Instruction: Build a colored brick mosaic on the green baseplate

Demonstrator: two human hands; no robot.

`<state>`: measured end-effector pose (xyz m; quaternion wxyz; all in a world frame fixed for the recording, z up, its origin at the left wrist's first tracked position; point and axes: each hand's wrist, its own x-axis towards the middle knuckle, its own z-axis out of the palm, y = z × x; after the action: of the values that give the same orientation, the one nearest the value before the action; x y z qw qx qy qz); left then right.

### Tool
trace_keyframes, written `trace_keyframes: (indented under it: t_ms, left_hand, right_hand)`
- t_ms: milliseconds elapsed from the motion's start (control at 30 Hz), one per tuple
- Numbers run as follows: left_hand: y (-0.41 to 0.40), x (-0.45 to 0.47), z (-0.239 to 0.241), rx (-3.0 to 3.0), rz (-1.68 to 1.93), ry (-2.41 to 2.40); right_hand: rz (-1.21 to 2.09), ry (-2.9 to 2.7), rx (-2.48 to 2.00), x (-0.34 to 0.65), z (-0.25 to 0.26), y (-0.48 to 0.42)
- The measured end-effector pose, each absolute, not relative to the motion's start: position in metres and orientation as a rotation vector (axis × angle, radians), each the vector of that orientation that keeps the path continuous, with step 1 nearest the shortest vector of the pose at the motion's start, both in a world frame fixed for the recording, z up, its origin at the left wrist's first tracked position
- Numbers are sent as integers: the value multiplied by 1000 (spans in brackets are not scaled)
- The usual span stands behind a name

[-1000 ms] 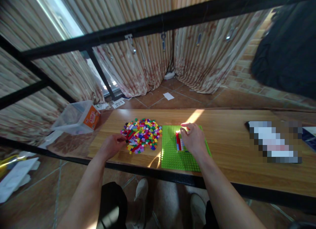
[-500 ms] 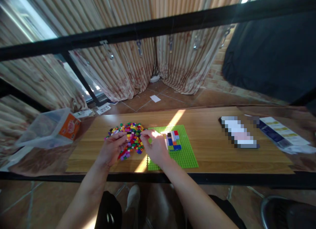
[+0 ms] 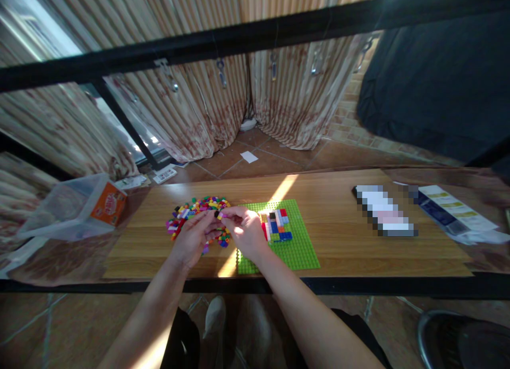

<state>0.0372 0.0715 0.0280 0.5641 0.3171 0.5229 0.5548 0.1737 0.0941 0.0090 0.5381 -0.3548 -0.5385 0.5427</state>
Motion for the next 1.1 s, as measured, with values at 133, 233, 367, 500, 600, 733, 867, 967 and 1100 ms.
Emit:
trace_keyframes:
  t_ms: [133, 233, 367, 500, 600, 733, 867, 967, 1100]
  left_hand:
    - [71, 40, 28, 839, 1319, 1266]
    - [70, 41, 27, 796, 1352, 1210]
    - [70, 42, 25, 726, 1361, 1153]
    - [71, 42, 23, 626, 1403, 1135]
    - [71, 41, 22, 554, 1401, 1126]
    - [71, 39, 22, 497, 1391, 1138]
    - [73, 36, 25, 450, 1375, 1174]
    - [73, 34, 29, 485, 1331, 1212]
    - [70, 34, 30, 539, 1259, 1190]
  right_hand:
    - [1374, -1227, -833, 172, 12, 92]
    - [1498, -1141, -853, 169, 11, 92]
    - [1576, -1075, -850, 168, 9, 91]
    - [1555, -1043, -842, 166, 7, 89]
    - [1567, -1035, -840, 164, 6, 87]
    - [1602, -1016, -865, 162, 4, 88]
    - [1595, -962, -898, 161, 2, 91]
    - [1548, -976, -917, 161, -1, 93]
    - [1513, -1026, -936, 162, -3, 93]
